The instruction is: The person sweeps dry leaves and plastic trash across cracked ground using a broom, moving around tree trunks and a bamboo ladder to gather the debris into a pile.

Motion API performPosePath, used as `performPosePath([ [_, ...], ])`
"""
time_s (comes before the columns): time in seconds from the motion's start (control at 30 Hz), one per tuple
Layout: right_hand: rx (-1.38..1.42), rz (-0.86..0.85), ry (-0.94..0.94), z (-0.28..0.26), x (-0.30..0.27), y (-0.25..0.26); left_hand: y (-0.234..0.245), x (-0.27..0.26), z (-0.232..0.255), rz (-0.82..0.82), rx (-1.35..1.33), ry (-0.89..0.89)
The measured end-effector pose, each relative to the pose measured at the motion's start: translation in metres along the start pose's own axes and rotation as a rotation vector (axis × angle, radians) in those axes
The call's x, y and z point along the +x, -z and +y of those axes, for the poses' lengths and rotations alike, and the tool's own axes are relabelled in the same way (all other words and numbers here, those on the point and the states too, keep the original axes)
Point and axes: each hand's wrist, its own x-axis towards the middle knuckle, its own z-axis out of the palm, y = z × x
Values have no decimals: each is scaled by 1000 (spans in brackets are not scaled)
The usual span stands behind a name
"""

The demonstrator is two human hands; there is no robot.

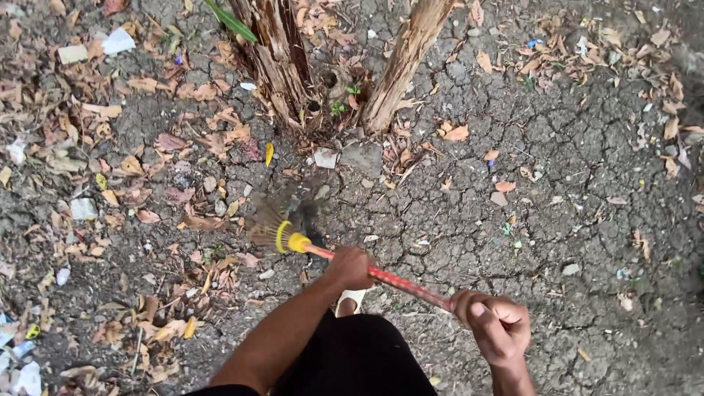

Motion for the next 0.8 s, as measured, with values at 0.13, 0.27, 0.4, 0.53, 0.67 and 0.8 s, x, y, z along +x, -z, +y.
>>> performPosePath([
  [0.13,155,-16,55,-20,16,-3,26,-27,-1,172,-41,-65],
  [0.27,-69,-48,151,-75,41,-45,46,-29,-6,594,-13,-294],
  [0.4,-238,-178,169,-74,54,-66,72,-10,-10,641,-8,-262],
  [0.53,-350,-330,275,-19,76,-108,68,5,-42,733,-95,-180],
  [0.67,-247,-358,212,60,73,-119,40,-2,-94,519,-211,-30],
  [0.8,-151,-321,90,79,71,-145,15,-55,-132,255,-208,114],
])
